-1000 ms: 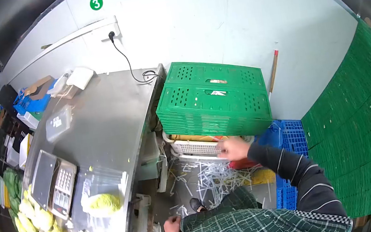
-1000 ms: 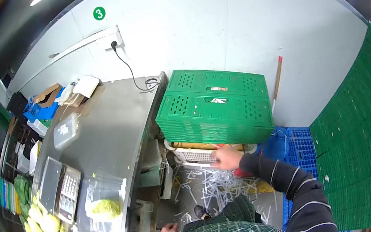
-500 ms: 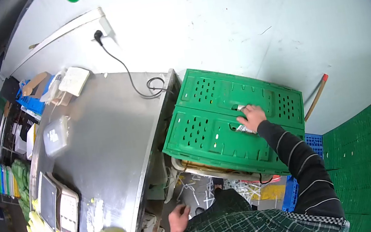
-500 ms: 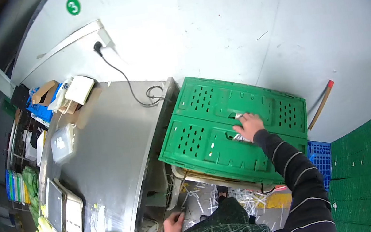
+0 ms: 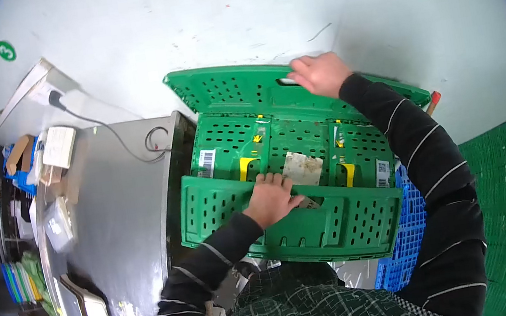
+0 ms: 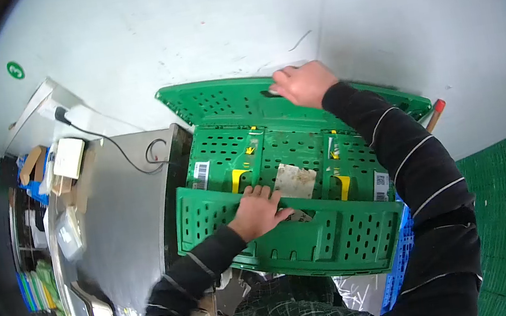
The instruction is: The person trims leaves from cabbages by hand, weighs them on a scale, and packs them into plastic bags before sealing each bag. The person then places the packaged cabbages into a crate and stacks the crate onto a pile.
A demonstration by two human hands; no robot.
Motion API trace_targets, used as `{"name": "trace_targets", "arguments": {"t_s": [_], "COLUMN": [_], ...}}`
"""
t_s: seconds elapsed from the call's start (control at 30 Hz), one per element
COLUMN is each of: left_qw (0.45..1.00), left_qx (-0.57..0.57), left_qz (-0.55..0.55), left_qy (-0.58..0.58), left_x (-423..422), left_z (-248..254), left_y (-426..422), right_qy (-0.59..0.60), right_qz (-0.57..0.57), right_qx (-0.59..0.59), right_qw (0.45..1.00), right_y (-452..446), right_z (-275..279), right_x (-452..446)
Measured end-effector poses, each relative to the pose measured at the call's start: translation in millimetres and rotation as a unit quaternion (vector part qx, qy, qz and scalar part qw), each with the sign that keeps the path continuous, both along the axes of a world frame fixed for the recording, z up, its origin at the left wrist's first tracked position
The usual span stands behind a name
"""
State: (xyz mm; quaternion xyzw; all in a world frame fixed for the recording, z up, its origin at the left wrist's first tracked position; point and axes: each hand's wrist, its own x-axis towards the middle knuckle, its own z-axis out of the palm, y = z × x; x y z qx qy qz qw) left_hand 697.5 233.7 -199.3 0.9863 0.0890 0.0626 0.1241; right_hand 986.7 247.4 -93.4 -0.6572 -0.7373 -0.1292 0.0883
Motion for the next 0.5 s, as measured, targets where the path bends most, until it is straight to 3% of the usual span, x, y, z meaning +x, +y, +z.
{"name": "trace_targets", "arguments": {"t_s": [0.03, 0.1, 0.2, 0.23, 0.27, 0.3, 0.33, 0.37, 0.4, 0.43, 0.47, 0.5], "left_qw": [0.998, 0.992, 0.938, 0.871, 0.873, 0.840, 0.790, 0.881, 0.885, 0.941, 0.929, 0.932], "left_qx": [0.040, -0.003, -0.129, -0.206, -0.207, -0.335, -0.459, -0.390, -0.388, -0.207, -0.003, 0.008], "left_qz": [-0.055, -0.111, -0.242, -0.289, -0.289, -0.252, -0.212, -0.203, -0.195, -0.268, -0.321, -0.310], "left_qy": [0.004, 0.065, 0.213, 0.338, 0.335, 0.344, 0.346, 0.175, 0.169, -0.010, -0.183, -0.186], "left_x": [-1, -21, -39, -33, -32, -30, -32, -40, -43, -49, -52, -53], "left_z": [32, 95, 169, 179, 168, 143, 113, 68, 36, 9, -8, -17], "left_y": [1, -7, -10, -9, -11, -11, -9, -11, -3, 8, 17, 22], "right_qy": [0.004, 0.014, -0.070, 0.004, 0.075, 0.100, 0.150, 0.127, 0.102, 0.093, 0.097, 0.104], "right_qz": [-0.007, 0.114, 0.142, 0.113, 0.077, 0.146, 0.143, 0.170, 0.200, 0.212, 0.208, 0.204], "right_qx": [-0.003, 0.201, 0.194, -0.035, -0.261, -0.120, -0.176, -0.198, -0.218, -0.217, -0.194, -0.170], "right_qw": [1.000, 0.973, 0.968, 0.993, 0.959, 0.977, 0.962, 0.957, 0.950, 0.948, 0.954, 0.959], "right_y": [-3, -23, -87, -106, -129, -161, -183, -197, -207, -216, -222, -220], "right_z": [5, 12, 3, -3, -16, -65, -79, -86, -92, -99, -106, -109], "right_x": [0, -10, -25, -41, -59, -68, -85, -99, -108, -117, -123, -124]}}
